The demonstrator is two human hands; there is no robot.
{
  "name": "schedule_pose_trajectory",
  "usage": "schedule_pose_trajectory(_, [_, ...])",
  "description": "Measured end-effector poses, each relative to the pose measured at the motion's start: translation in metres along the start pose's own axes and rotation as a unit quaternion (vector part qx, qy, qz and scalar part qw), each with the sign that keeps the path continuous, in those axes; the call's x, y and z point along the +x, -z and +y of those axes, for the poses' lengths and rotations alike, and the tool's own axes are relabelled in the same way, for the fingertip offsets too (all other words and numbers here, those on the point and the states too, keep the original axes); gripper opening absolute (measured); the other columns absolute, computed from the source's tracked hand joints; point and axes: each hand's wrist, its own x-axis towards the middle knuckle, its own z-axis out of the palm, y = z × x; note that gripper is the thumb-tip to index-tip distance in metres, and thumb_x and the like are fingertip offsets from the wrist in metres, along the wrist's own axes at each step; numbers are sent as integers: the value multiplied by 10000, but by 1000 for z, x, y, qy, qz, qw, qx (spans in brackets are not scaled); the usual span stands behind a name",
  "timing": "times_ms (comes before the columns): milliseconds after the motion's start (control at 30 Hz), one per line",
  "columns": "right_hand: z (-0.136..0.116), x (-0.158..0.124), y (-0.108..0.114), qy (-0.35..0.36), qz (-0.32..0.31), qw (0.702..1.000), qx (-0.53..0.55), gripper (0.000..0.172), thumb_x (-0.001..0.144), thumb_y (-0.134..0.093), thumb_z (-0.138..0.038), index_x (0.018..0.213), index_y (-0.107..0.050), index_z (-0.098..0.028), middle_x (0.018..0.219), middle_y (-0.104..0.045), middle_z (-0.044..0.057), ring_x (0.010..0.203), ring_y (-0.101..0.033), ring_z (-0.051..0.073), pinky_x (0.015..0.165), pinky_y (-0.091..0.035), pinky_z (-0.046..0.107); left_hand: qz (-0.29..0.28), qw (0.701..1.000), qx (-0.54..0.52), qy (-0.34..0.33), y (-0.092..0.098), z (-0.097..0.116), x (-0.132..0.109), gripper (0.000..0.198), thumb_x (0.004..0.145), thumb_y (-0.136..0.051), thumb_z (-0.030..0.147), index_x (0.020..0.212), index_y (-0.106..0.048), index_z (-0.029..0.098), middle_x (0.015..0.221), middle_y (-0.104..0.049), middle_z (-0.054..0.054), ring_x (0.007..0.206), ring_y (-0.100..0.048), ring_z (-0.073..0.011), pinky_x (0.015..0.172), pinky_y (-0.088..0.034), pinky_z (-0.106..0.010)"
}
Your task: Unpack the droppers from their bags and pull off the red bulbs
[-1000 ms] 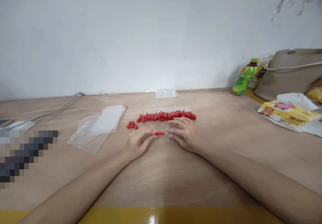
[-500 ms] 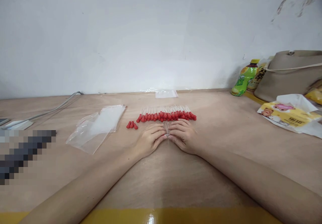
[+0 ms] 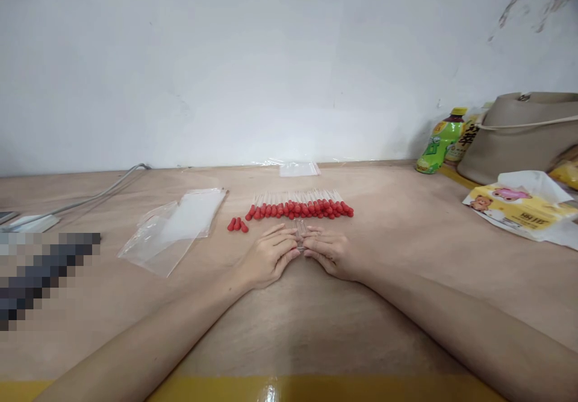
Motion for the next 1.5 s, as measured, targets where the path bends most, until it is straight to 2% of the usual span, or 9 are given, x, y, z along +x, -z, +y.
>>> schedule_pose_trajectory(400, [-3, -2, 3, 18, -20, 999, -43, 203, 865, -442, -161, 1024, -565, -185, 1060, -640, 66, 1093, -536, 142, 1006, -413, 343, -53, 999, -2, 15, 5, 1, -2, 250, 901, -361, 229, 928, -601, 165, 1032, -647, -83, 1084, -542, -180, 1016, -358, -428])
schedule_pose_trajectory(733, [-4, -4, 5, 46, -7, 996, -77, 253, 859, -459, -152, 1095, -550, -166, 1050, -650, 74, 1099, -534, 160, 1007, -418, 362, -57, 998, -11, 11, 7, 0, -6, 249, 896, -365, 214, 963, -600, 170, 998, -652, -69, 1095, -535, -174, 1028, -348, -403])
schedule_pose_trajectory(1000, [-4, -7, 6, 56, 13, 995, -80, 220, 856, -461, -150, 1044, -574, -163, 977, -669, 72, 1070, -554, 163, 996, -430, 359, -54, 999, -6, 2, 6, -2, -10, 242, 900, -365, 214, 1001, -579, 164, 987, -653, -75, 1087, -540, -186, 1007, -368, -416])
schedule_pose_trajectory(1100, [-3, -8, 12, 36, 25, 996, -76, 215, 863, -444, -152, 1027, -580, -187, 955, -667, 55, 1040, -568, 163, 961, -451, 370, -27, 999, -15, 14, 10, -5, -13, 220, 897, -358, 190, 958, -569, 168, 963, -647, -67, 1083, -536, -185, 965, -408, -389])
schedule_pose_trajectory(1200, [0, -9, 17, -61, 71, 991, -100, 200, 865, -449, -183, 987, -608, -190, 818, -653, 48, 825, -611, 156, 798, -508, 330, 43, 997, 15, 62, 18, -12, -15, 205, 894, -362, 188, 873, -564, 166, 918, -626, -64, 987, -558, -182, 859, -457, -346])
schedule_pose_trajectory(1300, [4, -8, 16, -152, 72, 974, -150, 232, 862, -448, -241, 992, -631, -183, 661, -571, 32, 641, -537, 145, 622, -462, 287, 116, 982, 80, 124, 30, -23, -14, 198, 883, -403, 245, 852, -586, 175, 845, -586, -48, 814, -556, -159, 753, -462, -306])
schedule_pose_trajectory(1400, [9, -7, 10, -178, 39, 966, -181, 268, 849, -428, -217, 1036, -615, -171, 677, -552, 38, 659, -512, 153, 629, -410, 285, 149, 955, 132, 217, 48, -41, -14, 240, 863, -421, 308, 856, -629, 188, 774, -549, -36, 744, -545, -157, 672, -461, -281])
schedule_pose_trajectory(1500, [12, -6, 5, -200, 33, 962, -185, 241, 816, -434, -173, 988, -603, -162, 714, -577, 37, 679, -524, 153, 663, -384, 290, 128, 910, 204, 337, 65, -64, -20, 275, 831, -435, 338, 842, -666, 189, 668, -533, -36, 644, -554, -179, 611, -452, -305])
